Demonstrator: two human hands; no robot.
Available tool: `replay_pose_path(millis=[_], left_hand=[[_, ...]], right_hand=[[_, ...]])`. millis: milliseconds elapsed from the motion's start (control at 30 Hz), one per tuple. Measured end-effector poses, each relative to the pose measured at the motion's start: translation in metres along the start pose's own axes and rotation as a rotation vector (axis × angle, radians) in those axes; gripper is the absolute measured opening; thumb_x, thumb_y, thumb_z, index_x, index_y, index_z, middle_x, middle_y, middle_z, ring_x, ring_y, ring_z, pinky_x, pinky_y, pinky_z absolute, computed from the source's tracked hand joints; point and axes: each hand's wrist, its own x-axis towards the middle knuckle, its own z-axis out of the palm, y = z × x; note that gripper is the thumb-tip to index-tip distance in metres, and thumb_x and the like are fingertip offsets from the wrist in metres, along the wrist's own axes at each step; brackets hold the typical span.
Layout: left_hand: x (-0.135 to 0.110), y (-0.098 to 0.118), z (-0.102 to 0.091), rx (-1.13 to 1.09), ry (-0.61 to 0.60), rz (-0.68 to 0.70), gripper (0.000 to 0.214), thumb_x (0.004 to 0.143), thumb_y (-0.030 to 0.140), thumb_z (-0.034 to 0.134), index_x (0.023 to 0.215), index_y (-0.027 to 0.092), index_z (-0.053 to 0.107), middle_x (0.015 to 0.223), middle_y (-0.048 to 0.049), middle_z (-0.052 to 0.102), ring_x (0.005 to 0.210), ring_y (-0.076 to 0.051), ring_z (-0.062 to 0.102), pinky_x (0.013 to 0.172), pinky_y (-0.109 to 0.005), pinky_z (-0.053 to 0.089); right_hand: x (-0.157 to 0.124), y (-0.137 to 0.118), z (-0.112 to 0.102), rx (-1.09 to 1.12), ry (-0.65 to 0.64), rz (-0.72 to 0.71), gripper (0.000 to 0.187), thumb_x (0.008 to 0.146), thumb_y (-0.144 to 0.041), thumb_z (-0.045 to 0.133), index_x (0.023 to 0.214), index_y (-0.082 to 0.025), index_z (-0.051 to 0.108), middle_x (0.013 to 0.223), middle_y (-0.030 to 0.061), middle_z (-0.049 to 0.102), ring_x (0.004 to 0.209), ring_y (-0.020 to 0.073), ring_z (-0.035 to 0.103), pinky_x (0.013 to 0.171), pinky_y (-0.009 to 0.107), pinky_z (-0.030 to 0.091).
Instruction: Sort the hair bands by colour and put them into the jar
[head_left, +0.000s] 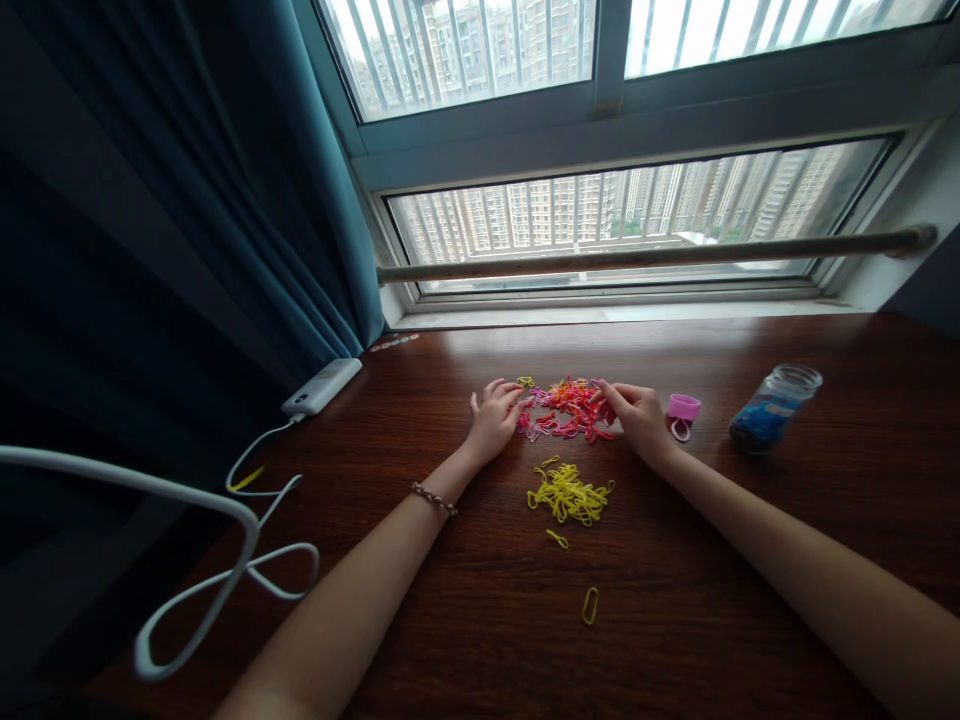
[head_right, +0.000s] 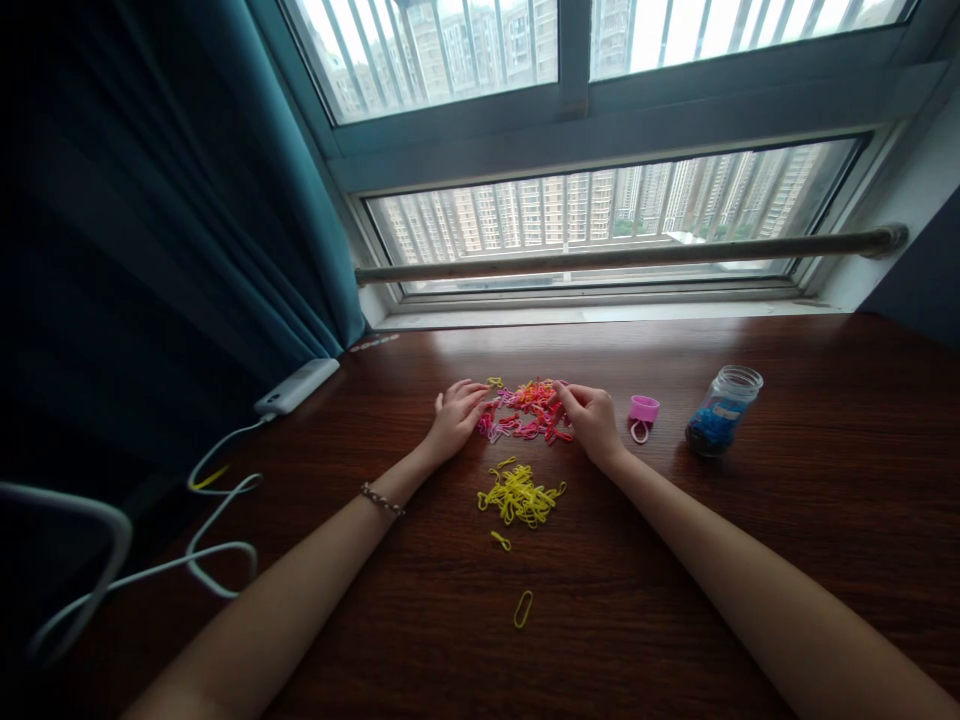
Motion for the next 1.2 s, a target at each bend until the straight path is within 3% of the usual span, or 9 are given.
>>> replay_pose_path(millis=[100,233,433,567,667,767,867,1067,1200], left_hand=[[-0.001,0.001,-0.004,-0.09,0.141,0.059,0.024,0.08,0.017,0.049,0.1,0.021,0.061,0.11,-0.0061,0.059,0.111,-0.02,0.045,0.099,-0.043,0.031],[-0.005,0.006,-0.007,-0.219,0.217,0.095,0.014,0.076,0.018,0.055,0.087,0.018,0.063,0.093,-0.0057,0.063,0.091,-0.016,0.057,0.086,-0.031,0.044],[-0.016,0.029,-0.005,-0.26,-0.046,0.244,0.014,0.078,0.022,0.055,0.09,0.02,0.063,0.089,-0.0043,0.066,0.086,-0.016,0.06,0.082,-0.03,0.046],[-0.025,0.045,-0.002,-0.269,-0.223,0.389,0.015,0.082,0.024,0.05,0.086,0.02,0.064,0.085,-0.005,0.067,0.081,-0.015,0.06,0.078,-0.027,0.047],[-0.029,0.052,-0.002,-0.282,-0.225,0.427,0.015,0.082,0.023,0.051,0.086,0.019,0.064,0.084,-0.0048,0.067,0.08,-0.014,0.061,0.078,-0.026,0.047],[-0.027,0.052,-0.003,-0.331,-0.124,0.316,0.012,0.081,0.022,0.052,0.082,0.019,0.063,0.082,-0.0032,0.067,0.077,-0.014,0.062,0.076,-0.026,0.047],[-0.02,0.041,-0.002,-0.412,0.056,0.096,0.009,0.08,0.024,0.053,0.083,0.019,0.06,0.082,-0.0025,0.068,0.079,-0.014,0.063,0.077,-0.027,0.048],[0.0,-0.004,0.005,-0.564,0.356,-0.267,0.018,0.076,0.029,0.054,0.085,0.014,0.06,0.091,-0.0088,0.067,0.086,-0.017,0.062,0.072,-0.028,0.048],[0.003,-0.014,0.008,-0.57,0.419,-0.33,0.022,0.071,0.031,0.059,0.08,0.012,0.066,0.094,-0.0106,0.065,0.089,-0.019,0.06,0.077,-0.029,0.046]], right_hand=[[0.004,0.007,-0.004,-0.135,0.064,-0.045,0.038,0.079,-0.046,0.049,0.072,-0.014,0.067,0.063,0.0054,0.065,0.056,0.0157,0.057,0.054,0.026,0.045],[0.005,0.011,-0.003,-0.287,-0.027,-0.212,0.023,0.081,-0.031,0.049,0.085,-0.018,0.068,0.084,0.007,0.066,0.078,0.0193,0.059,0.071,0.031,0.047],[0.006,0.029,0.004,-0.497,-0.224,-0.42,0.031,0.082,-0.018,0.045,0.109,-0.024,0.058,0.104,0.0065,0.061,0.107,0.0213,0.047,0.094,0.04,0.038],[0.008,0.037,0.004,-0.599,-0.127,-0.374,0.028,0.084,-0.021,0.043,0.106,-0.02,0.06,0.101,0.0096,0.062,0.106,0.0239,0.045,0.091,0.041,0.04],[0.007,0.035,0.004,-0.609,-0.103,-0.402,0.029,0.084,-0.019,0.041,0.106,-0.019,0.06,0.102,0.0089,0.062,0.106,0.0235,0.044,0.092,0.039,0.039],[0.005,0.031,0.005,-0.642,-0.208,-0.475,0.033,0.084,-0.017,0.041,0.112,-0.023,0.057,0.113,0.0042,0.059,0.112,0.0234,0.039,0.097,0.043,0.033],[0.005,0.032,0.006,-0.676,-0.277,-0.491,0.033,0.083,-0.018,0.043,0.111,-0.026,0.058,0.118,0.0025,0.057,0.115,0.0246,0.037,0.097,0.047,0.03],[0.005,0.029,0.003,-0.619,-0.143,-0.482,0.025,0.083,-0.018,0.045,0.096,-0.022,0.065,0.1,0.0041,0.065,0.104,0.0227,0.046,0.092,0.041,0.035],[0.002,0.027,0.003,-0.654,-0.205,-0.493,0.018,0.077,-0.017,0.053,0.084,-0.025,0.069,0.092,0.002,0.067,0.098,0.0232,0.049,0.089,0.041,0.036]])
